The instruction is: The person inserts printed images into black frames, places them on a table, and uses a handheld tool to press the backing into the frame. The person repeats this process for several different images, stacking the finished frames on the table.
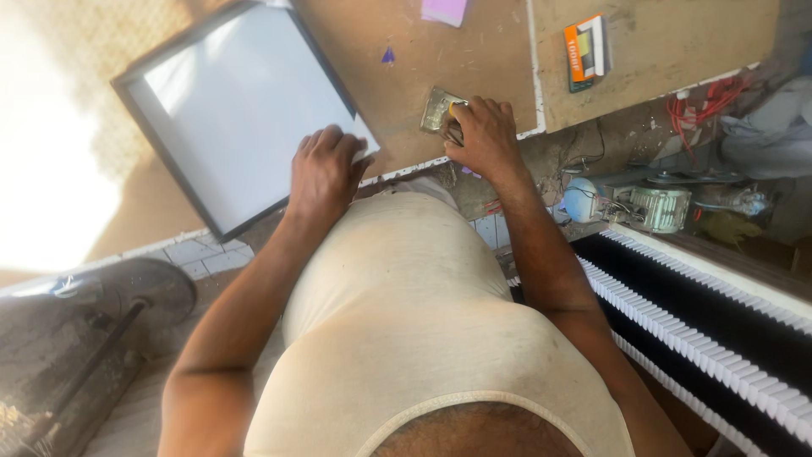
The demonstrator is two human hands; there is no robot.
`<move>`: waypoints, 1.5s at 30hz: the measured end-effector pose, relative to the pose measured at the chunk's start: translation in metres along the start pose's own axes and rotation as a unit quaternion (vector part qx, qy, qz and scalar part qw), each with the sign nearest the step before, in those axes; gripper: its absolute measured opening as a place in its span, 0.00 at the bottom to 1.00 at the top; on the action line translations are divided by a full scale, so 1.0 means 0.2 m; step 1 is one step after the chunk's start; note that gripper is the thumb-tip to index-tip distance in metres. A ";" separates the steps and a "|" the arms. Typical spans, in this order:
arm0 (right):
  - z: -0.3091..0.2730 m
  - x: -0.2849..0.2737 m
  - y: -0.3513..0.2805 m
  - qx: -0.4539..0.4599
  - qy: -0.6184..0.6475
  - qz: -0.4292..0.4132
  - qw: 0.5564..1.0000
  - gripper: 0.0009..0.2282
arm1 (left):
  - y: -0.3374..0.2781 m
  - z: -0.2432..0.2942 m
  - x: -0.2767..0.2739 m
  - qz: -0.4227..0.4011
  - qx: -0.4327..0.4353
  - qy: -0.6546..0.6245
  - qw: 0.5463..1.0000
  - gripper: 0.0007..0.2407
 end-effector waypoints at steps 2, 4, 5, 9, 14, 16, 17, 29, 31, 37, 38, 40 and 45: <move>-0.01 0.02 0.05 0.001 0.021 -0.029 0.999 0.14 | 0.02 -0.10 0.14 0.011 0.029 0.038 0.999 0.07; -0.06 0.04 0.05 -0.016 0.061 -0.046 0.997 0.12 | 0.01 -0.20 0.23 0.019 0.046 0.065 0.997 0.07; -0.09 0.07 0.06 -0.004 0.064 -0.062 0.996 0.14 | 0.01 -0.24 0.28 0.022 0.054 0.074 0.996 0.07; -0.23 0.09 0.07 -0.049 0.059 -0.070 0.995 0.18 | 0.00 -0.32 0.35 0.015 0.035 0.041 0.998 0.09; -0.34 0.09 0.11 -0.064 0.052 -0.102 0.991 0.26 | -0.01 -0.35 0.33 0.022 0.003 0.042 0.999 0.11; -0.37 0.09 0.12 -0.089 0.046 -0.104 0.990 0.27 | -0.01 -0.37 0.32 0.005 -0.002 0.042 0.999 0.11; -0.38 0.09 0.12 -0.085 0.049 -0.107 0.989 0.27 | 0.00 -0.37 0.32 -0.011 -0.005 0.038 0.999 0.12; -0.40 0.09 0.16 -0.080 0.056 -0.119 0.988 0.25 | 0.00 -0.36 0.31 -0.058 -0.032 0.023 0.998 0.14; -0.40 0.09 0.16 -0.098 0.062 -0.096 0.989 0.25 | 0.00 -0.35 0.31 -0.059 -0.030 0.022 0.998 0.14; -0.40 0.12 0.17 -0.121 0.124 0.013 0.985 0.20 | 0.00 -0.38 0.32 -0.050 -0.025 0.021 0.998 0.13; -0.40 0.12 0.19 -0.122 0.127 0.013 0.984 0.19 | 0.02 -0.38 0.32 -0.047 -0.022 0.026 0.998 0.13; -0.40 0.14 0.17 -0.117 0.136 0.006 0.984 0.18 | -0.01 -0.38 0.34 -0.049 -0.023 0.029 0.998 0.13; -0.39 0.15 0.12 -0.113 0.114 0.026 0.987 0.21 | -0.02 -0.42 0.38 -0.054 -0.029 0.027 0.998 0.13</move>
Point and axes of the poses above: each hand's wrist, its own y-axis towards the middle knuckle, its own x-axis out of the palm, z = x × y, the point moved 2 cm from there along y, towards the middle knuckle, and after that the axes turned 5 degrees about -z, right-handed, at the moved point
